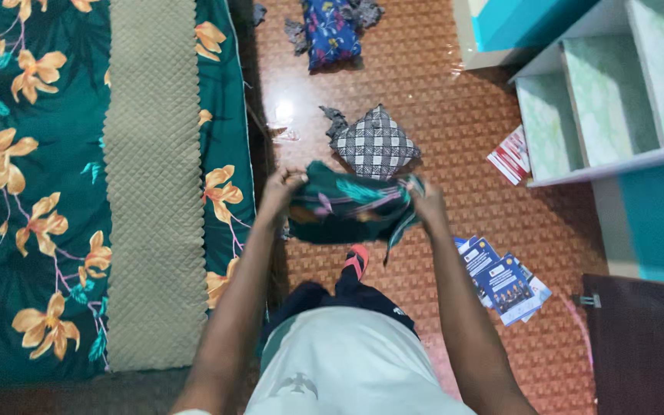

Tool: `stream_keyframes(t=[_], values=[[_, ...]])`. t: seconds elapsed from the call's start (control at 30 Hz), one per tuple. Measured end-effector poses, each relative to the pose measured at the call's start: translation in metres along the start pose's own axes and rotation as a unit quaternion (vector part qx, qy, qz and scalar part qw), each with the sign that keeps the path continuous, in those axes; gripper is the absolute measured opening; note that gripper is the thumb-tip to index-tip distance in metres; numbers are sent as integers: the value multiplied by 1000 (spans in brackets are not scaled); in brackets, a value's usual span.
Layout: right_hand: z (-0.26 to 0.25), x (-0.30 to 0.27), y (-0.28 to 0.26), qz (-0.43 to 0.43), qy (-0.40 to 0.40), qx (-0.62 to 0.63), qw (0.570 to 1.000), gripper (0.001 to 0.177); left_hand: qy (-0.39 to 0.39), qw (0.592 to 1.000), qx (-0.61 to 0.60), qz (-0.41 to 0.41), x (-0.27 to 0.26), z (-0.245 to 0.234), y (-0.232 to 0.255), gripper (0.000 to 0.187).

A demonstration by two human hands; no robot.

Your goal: The person smooths and rolls a long beige cloth on a bed, positions two different floral-patterned pillows on the bed, and folds several pieces of fabric on a table.

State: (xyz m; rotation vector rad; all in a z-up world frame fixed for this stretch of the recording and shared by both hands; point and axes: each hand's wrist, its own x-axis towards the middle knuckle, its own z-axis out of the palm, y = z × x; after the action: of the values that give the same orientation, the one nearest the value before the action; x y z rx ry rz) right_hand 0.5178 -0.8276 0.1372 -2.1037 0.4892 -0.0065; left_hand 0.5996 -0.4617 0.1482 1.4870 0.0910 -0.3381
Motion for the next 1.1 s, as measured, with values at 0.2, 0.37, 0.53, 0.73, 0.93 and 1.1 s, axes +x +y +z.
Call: stream_keyframes(t=[0.2, 0.37, 0.53, 0.73, 0.93, 1.1], values=[[-109, 49, -183, -74, -143, 284, 945, 45, -65, 957, -265, 94, 16, -14, 174, 35], [-83, 110, -179, -93, -250, 573, 775, 53, -224, 930, -263, 125, 57, -39, 169, 36], [101, 232, -62, -40, -106, -212, 971, 32, 0, 985, 173, -14, 192, -54, 0, 34], [162, 305, -53, -8, -106, -115, 988, 35, 33, 988, 81, -123, 269, -124, -43, 25], [184, 375, -118, 52, -134, 61, 988, 43, 44, 993, 47, -104, 384, -168, -7, 24], [180, 427, -190, 63, -129, 62, 988, 57, 16, 993, 34, -109, 457, -154, 41, 24]])
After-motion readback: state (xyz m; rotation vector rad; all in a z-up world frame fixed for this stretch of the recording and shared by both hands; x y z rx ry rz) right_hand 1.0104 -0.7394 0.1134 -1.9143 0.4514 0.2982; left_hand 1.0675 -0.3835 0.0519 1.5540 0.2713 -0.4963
